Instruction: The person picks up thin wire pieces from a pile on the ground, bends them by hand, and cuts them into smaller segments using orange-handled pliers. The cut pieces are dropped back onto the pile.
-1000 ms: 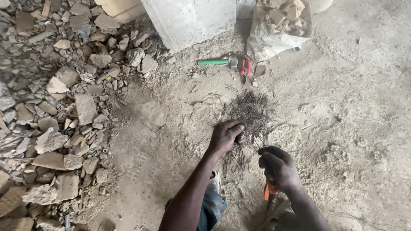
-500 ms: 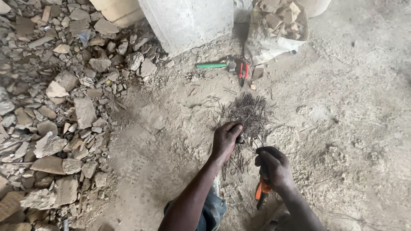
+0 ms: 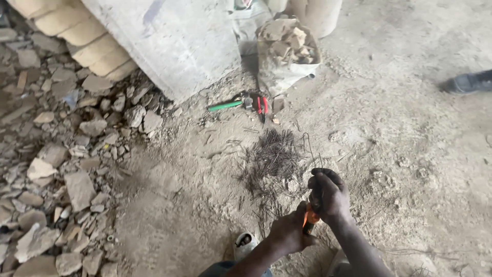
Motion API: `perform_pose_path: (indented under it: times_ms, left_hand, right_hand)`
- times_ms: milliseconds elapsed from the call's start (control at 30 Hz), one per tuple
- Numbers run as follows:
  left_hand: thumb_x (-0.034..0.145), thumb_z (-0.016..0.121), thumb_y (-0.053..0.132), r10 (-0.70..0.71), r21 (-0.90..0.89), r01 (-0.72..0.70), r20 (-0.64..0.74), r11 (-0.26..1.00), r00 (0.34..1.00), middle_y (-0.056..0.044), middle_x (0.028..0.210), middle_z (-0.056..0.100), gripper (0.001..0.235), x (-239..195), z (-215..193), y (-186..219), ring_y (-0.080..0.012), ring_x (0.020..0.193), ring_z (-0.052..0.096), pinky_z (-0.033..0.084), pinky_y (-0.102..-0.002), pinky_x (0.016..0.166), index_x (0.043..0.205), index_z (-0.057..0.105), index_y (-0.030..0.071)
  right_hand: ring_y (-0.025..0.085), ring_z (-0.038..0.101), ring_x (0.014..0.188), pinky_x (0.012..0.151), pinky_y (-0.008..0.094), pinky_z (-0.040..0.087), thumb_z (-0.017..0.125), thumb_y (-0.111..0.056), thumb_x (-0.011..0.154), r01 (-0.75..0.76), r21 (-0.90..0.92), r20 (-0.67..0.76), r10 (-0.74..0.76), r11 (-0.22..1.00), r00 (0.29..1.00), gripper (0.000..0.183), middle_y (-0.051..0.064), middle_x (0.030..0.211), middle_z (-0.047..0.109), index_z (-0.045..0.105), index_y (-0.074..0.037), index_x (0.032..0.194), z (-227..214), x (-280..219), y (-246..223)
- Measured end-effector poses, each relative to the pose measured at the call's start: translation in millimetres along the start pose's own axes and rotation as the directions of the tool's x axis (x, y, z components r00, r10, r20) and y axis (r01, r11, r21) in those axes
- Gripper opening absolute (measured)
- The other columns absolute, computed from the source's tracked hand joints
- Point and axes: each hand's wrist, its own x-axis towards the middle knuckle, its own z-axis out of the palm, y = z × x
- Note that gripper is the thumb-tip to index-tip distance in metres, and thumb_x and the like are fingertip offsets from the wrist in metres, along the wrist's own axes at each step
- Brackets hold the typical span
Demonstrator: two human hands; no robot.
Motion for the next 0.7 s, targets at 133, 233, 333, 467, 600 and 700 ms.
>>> perform_pose_path:
  times_ms: [133, 233, 333, 467, 600, 700]
  left_hand:
    - [0.094, 0.074, 0.019, 0.056, 0.007, -0.055, -0.126, 0.998, 0.99, -0.021, 0.122, 0.076, 0.064, 7.9, 12.8, -20.7, -0.0493, 0.097, 0.077, 0.065, -0.064, 0.077, 0.153, 0.054, 0.007]
    - [0.098, 0.074, 0.008, -0.037, -0.278, 0.031, -0.017, 0.96, 0.999, -0.007, 0.099, 0.063, 0.033, 7.0, 4.3, -27.1, -0.0245, 0.086, 0.058, 0.046, -0.044, 0.072, 0.13, 0.065, 0.01]
    - [0.091, 0.066, 0.01, -0.084, -0.653, 0.124, 0.093, 0.747, 0.992, -0.007, 0.104, 0.074, 0.029, 1.3, -7.1, -32.7, -0.0237, 0.09, 0.07, 0.056, -0.043, 0.077, 0.119, 0.073, 0.01]
    - [0.084, 0.07, 0.012, -0.093, -0.803, 0.111, 0.069, 0.586, 0.993, -0.014, 0.116, 0.085, 0.037, -1.2, -28.1, -29.3, -0.026, 0.106, 0.075, 0.064, -0.045, 0.09, 0.119, 0.076, 0.002]
    - [0.085, 0.07, 0.011, -0.101, -0.799, 0.038, -0.028, 0.6, 0.994, -0.009, 0.106, 0.073, 0.017, 9.6, -30.1, -50.0, -0.025, 0.103, 0.069, 0.061, -0.048, 0.098, 0.102, 0.07, 0.009]
    - [0.086, 0.07, 0.013, -0.153, -0.744, 0.063, -0.053, 0.665, 0.987, -0.004, 0.089, 0.062, 0.011, 4.4, -41.5, -44.9, -0.02, 0.084, 0.057, 0.052, -0.041, 0.077, 0.095, 0.064, 0.011]
  right_hand:
    - [0.016, 0.049, 0.042, 0.036, 0.031, 0.036, 0.062, -0.012, 0.119, -0.028, 0.105, -0.016, 0.03, 0.994, 0.999, 0.016, 0.014, 0.086, 0.076, 0.07, -0.001, 0.126, 7.3, -2.0, -16.0]
    - [0.029, 0.078, 0.084, 0.078, 0.04, 0.064, 0.059, -0.02, 0.119, -0.039, -0.097, -0.092, 0.03, 0.995, 0.995, 0.038, 0.018, 0.116, 0.089, 0.073, 0.004, 0.145, 13.2, -8.4, -45.4]
    - [0.045, 0.083, 0.127, 0.114, 0.055, 0.069, 0.058, -0.012, 0.121, -0.058, 0.049, -0.141, 0.065, 0.997, 0.988, 0.042, 0.032, 0.139, 0.083, 0.064, 0.008, 0.157, 8.5, 5.7, -45.2]
    - [0.038, 0.083, 0.109, 0.097, 0.047, 0.068, 0.06, -0.012, 0.122, -0.032, -0.018, -0.117, 0.029, 0.999, 0.993, 0.039, 0.027, 0.131, 0.085, 0.074, 0.006, 0.154, 1.1, 11.5, -38.9]
    - [0.033, 0.077, 0.102, 0.092, 0.044, 0.066, 0.066, -0.014, 0.121, -0.084, 0.002, -0.066, 0.084, 0.996, 0.994, 0.04, 0.022, 0.117, 0.081, 0.079, 0.006, 0.152, -1.7, 15.7, -26.5]
    - [0.039, 0.077, 0.104, 0.095, 0.049, 0.066, 0.063, -0.008, 0.118, -0.092, 0.07, 0.009, 0.092, 0.993, 0.996, 0.043, 0.028, 0.124, 0.081, 0.073, 0.012, 0.155, -1.8, 16.3, -20.3]
